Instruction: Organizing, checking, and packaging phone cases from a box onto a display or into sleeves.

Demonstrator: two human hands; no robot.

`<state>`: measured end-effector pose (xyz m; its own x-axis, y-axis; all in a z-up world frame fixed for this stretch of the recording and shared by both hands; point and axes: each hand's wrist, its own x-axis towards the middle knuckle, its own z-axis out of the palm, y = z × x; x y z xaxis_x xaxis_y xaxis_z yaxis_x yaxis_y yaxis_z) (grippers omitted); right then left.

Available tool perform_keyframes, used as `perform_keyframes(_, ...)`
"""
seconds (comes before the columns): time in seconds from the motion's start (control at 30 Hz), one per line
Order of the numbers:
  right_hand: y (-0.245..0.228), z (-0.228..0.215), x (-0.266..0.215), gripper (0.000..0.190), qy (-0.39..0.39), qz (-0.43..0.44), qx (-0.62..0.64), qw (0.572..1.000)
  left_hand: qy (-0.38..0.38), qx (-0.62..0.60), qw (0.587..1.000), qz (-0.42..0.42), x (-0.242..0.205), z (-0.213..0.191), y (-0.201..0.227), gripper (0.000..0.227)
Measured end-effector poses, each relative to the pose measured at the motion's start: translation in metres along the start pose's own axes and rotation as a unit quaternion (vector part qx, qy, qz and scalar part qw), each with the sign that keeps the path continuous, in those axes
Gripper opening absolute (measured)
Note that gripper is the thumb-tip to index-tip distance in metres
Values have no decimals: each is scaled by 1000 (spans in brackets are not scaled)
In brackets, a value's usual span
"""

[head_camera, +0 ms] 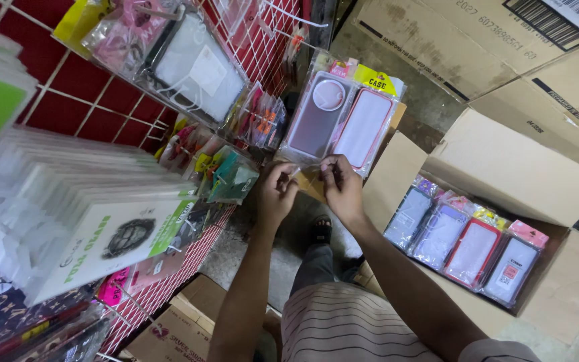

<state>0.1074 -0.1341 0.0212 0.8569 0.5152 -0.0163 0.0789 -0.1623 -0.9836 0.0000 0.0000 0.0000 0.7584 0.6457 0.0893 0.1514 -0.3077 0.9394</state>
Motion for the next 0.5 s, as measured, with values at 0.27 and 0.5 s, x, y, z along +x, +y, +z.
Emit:
perform_keyframes(0.27, -4, -1, -1, 6, 6, -1, -5, 1000, -71, -302, 927, -209, 13, -2, -16, 19)
perform_keyframes(0.5, 1, 2, -2, 7, 15, -5, -24, 1000, -99, -312, 919, -222, 17, -11, -7, 15)
